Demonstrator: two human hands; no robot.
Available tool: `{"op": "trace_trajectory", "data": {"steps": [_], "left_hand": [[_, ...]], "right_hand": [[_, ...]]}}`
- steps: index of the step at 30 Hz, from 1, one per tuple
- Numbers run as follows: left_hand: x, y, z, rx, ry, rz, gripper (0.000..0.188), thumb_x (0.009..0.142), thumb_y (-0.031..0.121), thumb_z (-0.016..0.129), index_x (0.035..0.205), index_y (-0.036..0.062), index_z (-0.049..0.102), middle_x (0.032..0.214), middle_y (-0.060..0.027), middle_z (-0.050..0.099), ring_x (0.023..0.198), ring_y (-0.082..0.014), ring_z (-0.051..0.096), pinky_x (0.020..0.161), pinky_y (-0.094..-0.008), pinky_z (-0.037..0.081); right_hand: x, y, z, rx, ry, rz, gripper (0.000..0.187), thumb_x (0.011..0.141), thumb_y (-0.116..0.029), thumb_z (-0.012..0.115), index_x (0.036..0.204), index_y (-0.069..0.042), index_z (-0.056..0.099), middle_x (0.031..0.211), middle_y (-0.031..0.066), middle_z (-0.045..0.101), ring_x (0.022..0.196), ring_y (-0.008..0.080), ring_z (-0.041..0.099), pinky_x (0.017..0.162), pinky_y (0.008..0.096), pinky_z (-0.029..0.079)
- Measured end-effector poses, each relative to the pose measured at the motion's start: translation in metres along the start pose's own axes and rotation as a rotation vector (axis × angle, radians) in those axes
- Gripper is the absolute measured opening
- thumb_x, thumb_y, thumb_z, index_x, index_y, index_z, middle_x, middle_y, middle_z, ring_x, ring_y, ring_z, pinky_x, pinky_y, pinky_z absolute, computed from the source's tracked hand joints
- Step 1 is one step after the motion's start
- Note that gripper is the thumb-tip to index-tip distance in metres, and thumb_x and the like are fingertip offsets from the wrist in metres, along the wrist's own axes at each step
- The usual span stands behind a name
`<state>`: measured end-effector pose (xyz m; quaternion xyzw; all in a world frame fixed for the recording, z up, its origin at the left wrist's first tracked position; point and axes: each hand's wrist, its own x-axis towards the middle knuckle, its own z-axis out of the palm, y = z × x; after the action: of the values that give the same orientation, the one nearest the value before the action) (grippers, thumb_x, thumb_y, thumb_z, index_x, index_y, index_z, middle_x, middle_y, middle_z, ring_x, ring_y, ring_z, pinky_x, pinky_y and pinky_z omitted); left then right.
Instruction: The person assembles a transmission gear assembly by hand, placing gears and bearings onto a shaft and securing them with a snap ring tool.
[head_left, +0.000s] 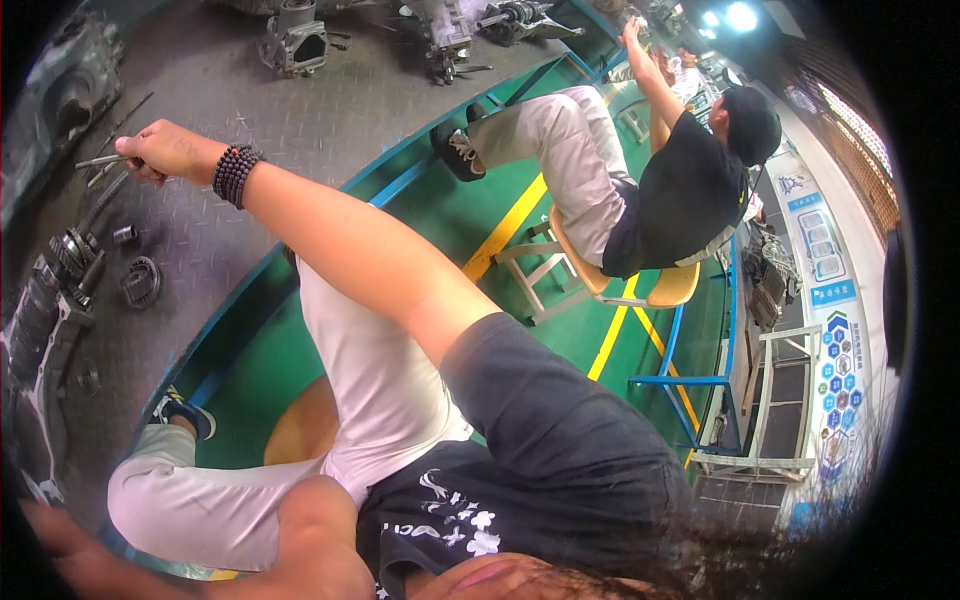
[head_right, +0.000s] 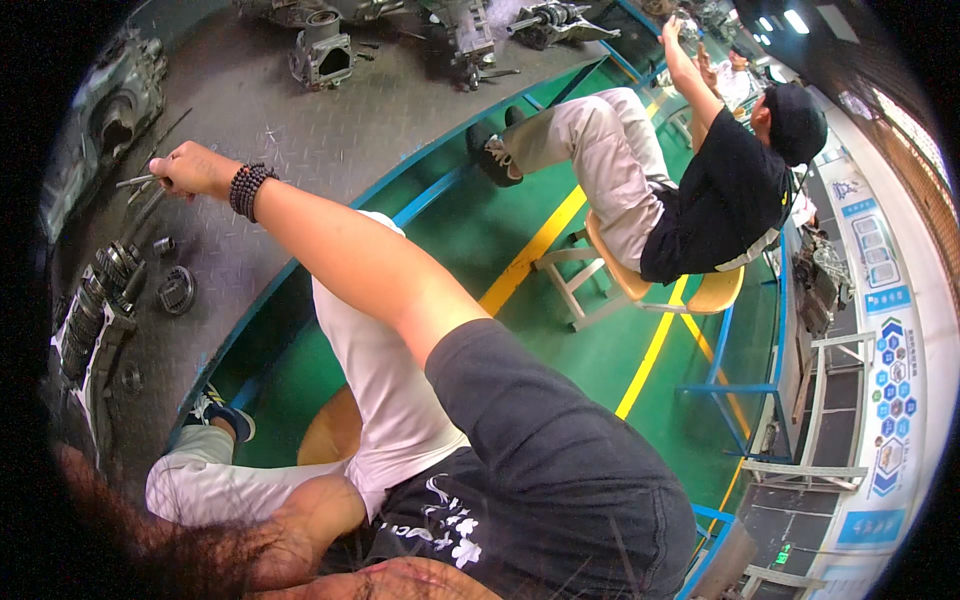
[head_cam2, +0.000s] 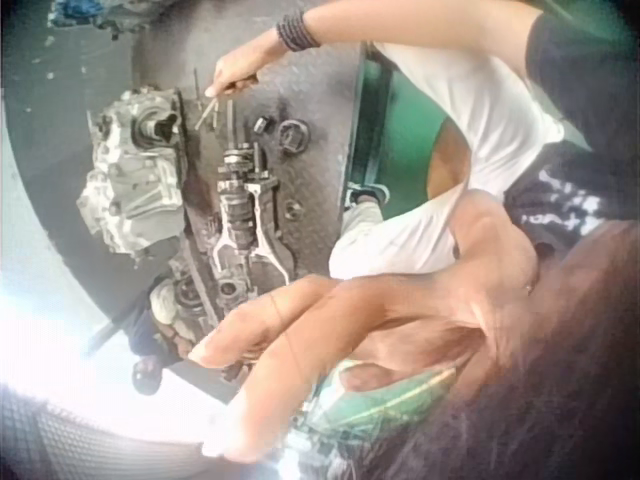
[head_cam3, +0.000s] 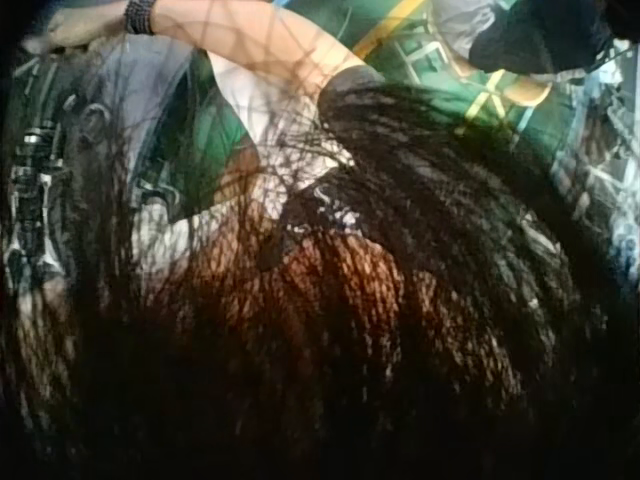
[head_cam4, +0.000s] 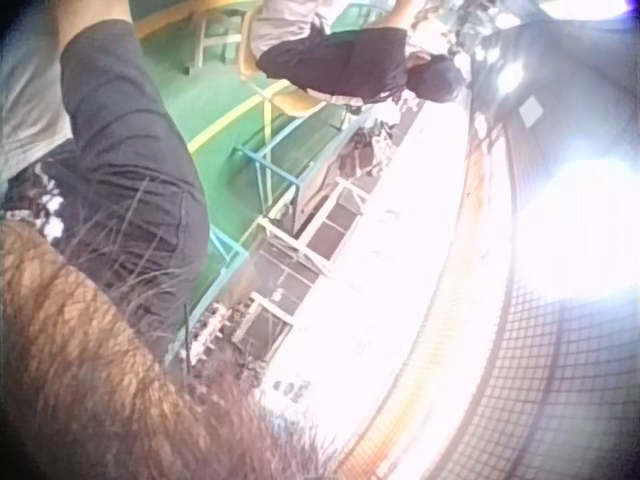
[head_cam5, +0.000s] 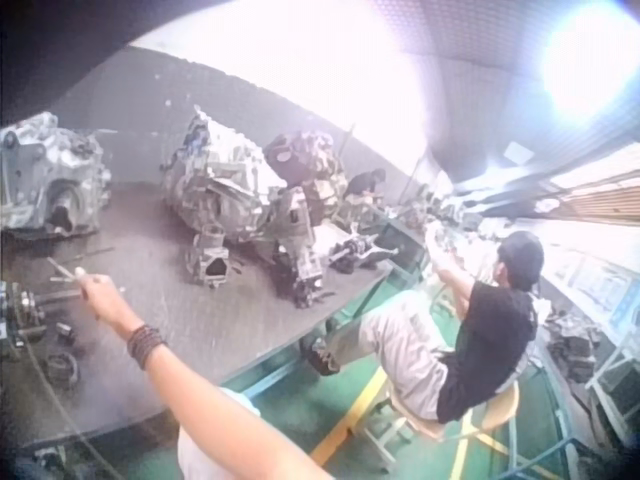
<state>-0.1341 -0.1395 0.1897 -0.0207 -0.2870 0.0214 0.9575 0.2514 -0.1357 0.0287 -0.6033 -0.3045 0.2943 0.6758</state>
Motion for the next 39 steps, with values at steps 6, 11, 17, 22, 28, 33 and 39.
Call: {"op": "trace_trajectory", "data": {"steps": [6, 11, 17, 22, 28, 33, 39], "left_hand": [[-0.003, -0.019, -0.011, 0.164, 0.008, 0.101, 0.061, 0.110, 0.031, 0.053, 0.166, 0.0192, 0.034, 0.164, -0.0019, 0.043, 0.152, -0.0236, 0.040, 0.118, -0.0577, 0.046], [0.000, -0.033, -0.018, 0.313, 0.023, 0.158, 0.070, 0.106, 0.034, 0.058, 0.168, 0.0154, 0.031, 0.169, -0.0082, 0.035, 0.154, -0.0276, 0.036, 0.120, -0.0585, 0.044], [0.012, -0.050, -0.044, 0.570, 0.044, 0.225, 0.081, 0.101, 0.037, 0.064, 0.170, 0.0110, 0.027, 0.174, -0.0157, 0.026, 0.158, -0.0324, 0.033, 0.121, -0.0595, 0.043], [0.028, -0.067, -0.067, 0.721, -0.080, 0.258, 0.092, 0.097, 0.039, 0.068, 0.171, 0.0072, 0.024, 0.178, -0.0219, 0.019, 0.161, -0.0363, 0.029, 0.123, -0.0604, 0.042], [0.011, -0.065, -0.051, 1.054, 0.583, 0.332, 0.092, 0.100, 0.039, 0.061, 0.170, -0.0016, 0.020, 0.177, -0.0273, 0.022, 0.159, -0.0382, 0.034, 0.122, -0.0622, 0.038], [0.008, -0.035, -0.046, 1.680, 0.670, 0.129, 0.085, 0.106, 0.043, 0.051, 0.168, -0.0056, 0.020, 0.178, -0.0287, 0.011, 0.166, -0.0381, 0.017, 0.133, -0.0591, 0.024], [0.025, -0.012, -0.045, 2.434, 0.740, -0.142, 0.055, 0.117, 0.026, 0.025, 0.166, 0.0025, 0.032, 0.180, -0.0260, 0.008, 0.167, -0.0426, 0.007, 0.136, -0.0612, 0.015]], "right_hand": [[0.000, 0.002, 0.000, -0.016, 0.012, -0.026, 0.042, 0.108, -0.034, 0.062, 0.076, -0.007, 0.063, 0.069, 0.0030, 0.059, 0.061, 0.0145, 0.052, 0.060, 0.0349, 0.046], [0.001, 0.001, 0.001, -0.039, 0.002, -0.030, 0.044, 0.108, -0.036, 0.062, 0.074, -0.007, 0.063, 0.068, 0.0021, 0.058, 0.061, 0.0139, 0.051, 0.060, 0.0346, 0.046], [-0.003, 0.002, -0.001, -0.140, 0.018, -0.057, 0.046, 0.109, -0.041, 0.062, 0.078, -0.006, 0.065, 0.070, 0.0016, 0.059, 0.062, 0.0135, 0.053, 0.060, 0.0319, 0.048], [-0.003, 0.002, 0.000, -0.160, 0.034, -0.015, 0.048, 0.109, -0.044, 0.060, 0.079, -0.008, 0.065, 0.071, 0.0005, 0.061, 0.062, 0.0122, 0.055, 0.060, 0.0308, 0.049], [-0.005, 0.000, -0.003, -0.204, 0.015, -0.043, 0.048, 0.110, -0.043, 0.059, 0.077, -0.009, 0.063, 0.071, -0.0005, 0.059, 0.064, 0.0114, 0.053, 0.063, 0.0308, 0.049], [-0.005, 0.002, -0.002, -0.232, 0.032, -0.062, 0.047, 0.108, -0.043, 0.061, 0.078, -0.007, 0.066, 0.072, 0.0011, 0.062, 0.064, 0.0127, 0.055, 0.063, 0.0319, 0.050], [-0.005, 0.002, -0.001, -0.235, 0.051, -0.058, 0.047, 0.107, -0.042, 0.062, 0.078, -0.005, 0.066, 0.072, 0.0036, 0.063, 0.063, 0.0139, 0.057, 0.063, 0.0322, 0.051]]}}
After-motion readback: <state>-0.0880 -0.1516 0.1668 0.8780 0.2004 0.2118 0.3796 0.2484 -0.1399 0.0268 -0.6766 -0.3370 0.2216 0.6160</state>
